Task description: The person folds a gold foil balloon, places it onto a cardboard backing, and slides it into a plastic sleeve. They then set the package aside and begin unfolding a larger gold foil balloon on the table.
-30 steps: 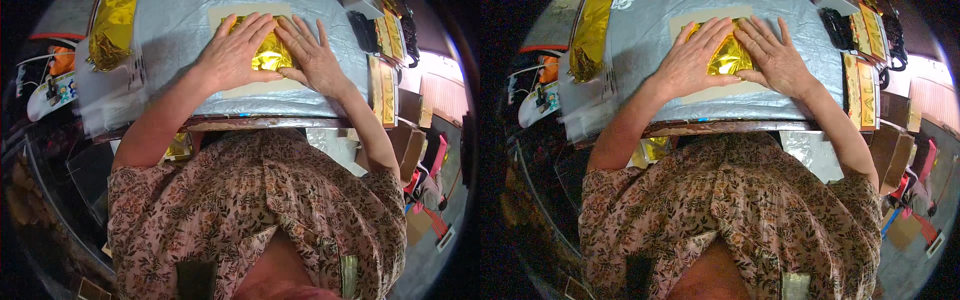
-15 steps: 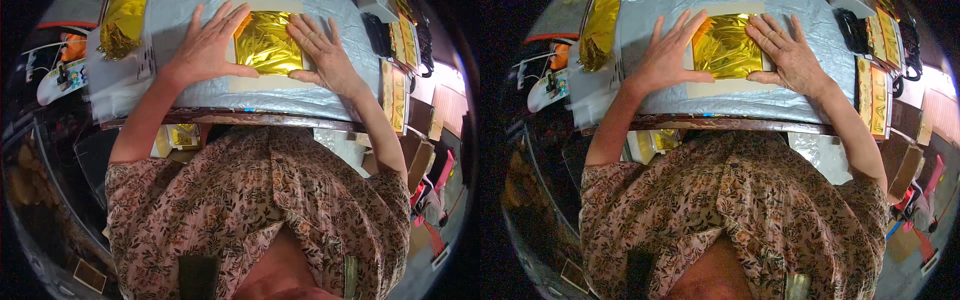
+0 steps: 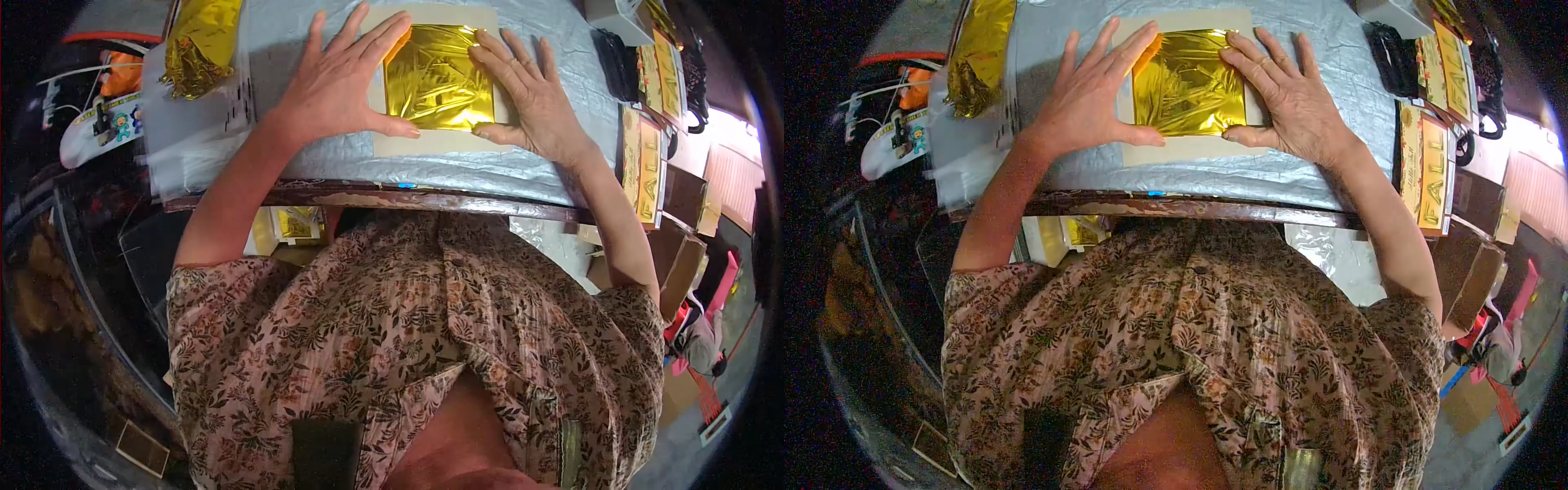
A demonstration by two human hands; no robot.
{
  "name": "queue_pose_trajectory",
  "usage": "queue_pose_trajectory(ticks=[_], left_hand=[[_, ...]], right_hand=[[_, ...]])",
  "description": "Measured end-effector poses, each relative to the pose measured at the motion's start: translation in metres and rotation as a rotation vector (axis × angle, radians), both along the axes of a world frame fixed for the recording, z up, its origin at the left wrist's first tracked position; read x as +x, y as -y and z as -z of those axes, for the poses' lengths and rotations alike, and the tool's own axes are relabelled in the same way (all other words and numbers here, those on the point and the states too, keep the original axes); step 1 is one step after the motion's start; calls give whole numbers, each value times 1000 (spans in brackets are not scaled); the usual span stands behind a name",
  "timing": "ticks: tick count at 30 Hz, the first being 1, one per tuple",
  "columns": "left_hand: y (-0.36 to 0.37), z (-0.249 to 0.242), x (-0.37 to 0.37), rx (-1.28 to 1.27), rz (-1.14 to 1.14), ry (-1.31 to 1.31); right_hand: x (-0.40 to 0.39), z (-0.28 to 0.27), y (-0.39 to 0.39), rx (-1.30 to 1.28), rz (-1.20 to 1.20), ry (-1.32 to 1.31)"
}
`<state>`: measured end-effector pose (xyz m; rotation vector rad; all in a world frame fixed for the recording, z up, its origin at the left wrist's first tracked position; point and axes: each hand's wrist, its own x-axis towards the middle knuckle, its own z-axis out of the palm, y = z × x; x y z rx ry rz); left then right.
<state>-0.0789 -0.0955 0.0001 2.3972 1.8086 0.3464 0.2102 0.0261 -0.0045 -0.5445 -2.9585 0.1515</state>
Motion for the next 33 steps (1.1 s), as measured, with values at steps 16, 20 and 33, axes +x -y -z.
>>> queue_pose_trajectory(ticks=[16,20,33], left_hand=[[-40,-9,27,125,197,1],[-40,15,32,135,247,70],[-38,25,33,135,188,35]], right_hand=[[3,1,-1,2,-18,-34],[2,-1,0,-16,-17,-49],[5,-11,23,-326,456,-313]])
